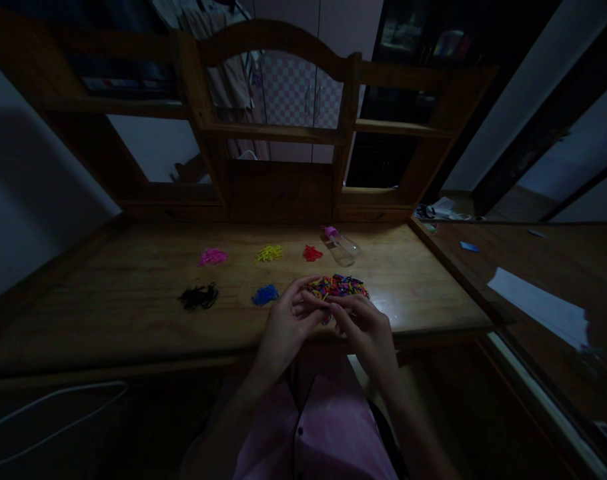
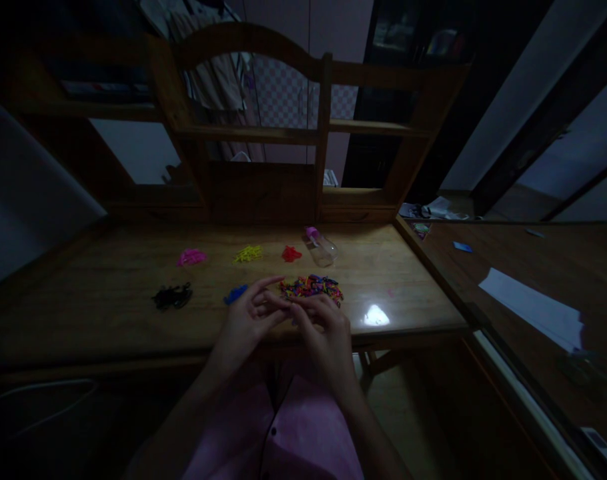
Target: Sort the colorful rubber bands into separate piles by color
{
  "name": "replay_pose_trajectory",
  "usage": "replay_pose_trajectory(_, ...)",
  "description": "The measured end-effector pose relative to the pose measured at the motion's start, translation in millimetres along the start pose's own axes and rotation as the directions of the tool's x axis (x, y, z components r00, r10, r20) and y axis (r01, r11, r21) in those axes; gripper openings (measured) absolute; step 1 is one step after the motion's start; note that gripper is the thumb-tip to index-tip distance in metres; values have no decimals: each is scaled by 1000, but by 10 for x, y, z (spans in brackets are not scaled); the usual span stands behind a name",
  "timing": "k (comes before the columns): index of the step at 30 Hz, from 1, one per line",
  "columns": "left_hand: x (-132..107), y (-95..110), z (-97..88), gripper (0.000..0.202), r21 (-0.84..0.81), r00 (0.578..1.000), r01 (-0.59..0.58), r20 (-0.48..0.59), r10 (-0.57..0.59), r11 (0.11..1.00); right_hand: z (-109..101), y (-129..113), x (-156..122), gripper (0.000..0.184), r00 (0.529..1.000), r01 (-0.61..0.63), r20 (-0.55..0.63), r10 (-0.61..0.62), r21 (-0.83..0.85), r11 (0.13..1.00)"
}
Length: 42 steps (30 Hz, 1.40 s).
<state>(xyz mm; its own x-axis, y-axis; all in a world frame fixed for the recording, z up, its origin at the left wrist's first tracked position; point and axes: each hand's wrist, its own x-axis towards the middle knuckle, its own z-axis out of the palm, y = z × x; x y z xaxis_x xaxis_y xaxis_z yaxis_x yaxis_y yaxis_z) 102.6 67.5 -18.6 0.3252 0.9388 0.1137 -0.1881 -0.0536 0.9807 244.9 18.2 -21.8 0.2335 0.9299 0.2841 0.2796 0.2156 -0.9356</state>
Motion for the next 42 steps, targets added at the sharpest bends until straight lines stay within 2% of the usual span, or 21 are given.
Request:
replay_pose_trajectory(5, -13, 20, 12, 51, -4, 999, 38, 17, -38, 999, -17, 7, 44, 18, 998, -23, 65, 25, -25, 999)
replay_pose_trajectory(10, -31, 48, 13, 53, 38, 998, 68, 11, -68, 997, -63, -50, 26, 11, 992, 101, 82, -94, -94, 990)
replay_pose_trajectory(13, -35, 34, 16, 49, 35, 996, 81, 27, -82, 996, -78, -60, 19, 9, 989, 129, 85, -121, -101, 986)
replay_pose_trajectory(15, -34, 16, 9, 47, 15, 994, 103, 43, -103, 995, -85, -51, 19, 7, 993, 96, 70, -91, -72, 993)
replay_pose_trajectory(18, -31, -10, -18, 47, -22, 991, 126, 55, -124, 992, -105, -22, 20, 10, 998, -25, 50, 22, 50, 998)
replay_pose_trajectory(22, -32, -12, -44, 46, -23, 991, 130, 28, -129, 991, -138, 24, 17, 15, 985, -172, 61, 163, 201, 964)
replay_pose_trajectory(26, -42, -14, -66, 41, 19, 994, 106, -1, -106, 994, -163, 24, 13, 19, 977, -212, 45, 208, 239, 947)
replay_pose_trajectory(29, -39, -42, -203, 30, 167, 996, 23, -88, -8, 986, -201, 7, 13, 22, 974, -220, -13, 227, 203, 954)
replay_pose_trajectory(32, -8, -73, -498, 20, 483, 952, -76, -224, 207, 872, -275, 38, 25, 23, 971, -204, -98, 217, 132, 970)
replay_pose_trajectory(34, 23, -89, -729, 18, 653, 918, -85, -243, 315, 752, -334, 96, 45, 24, 968, -187, -157, 198, 81, 979)
replay_pose_trajectory(38, 85, -126, -1065, 18, 793, 911, -89, -180, 371, 603, -425, 263, 126, 25, 953, -173, -249, 174, 26, 985)
replay_pose_trajectory(42, 140, -177, -1159, 17, 844, 923, -114, -106, 371, 524, -447, 412, 220, 28, 945, -177, -274, 180, 36, 984)
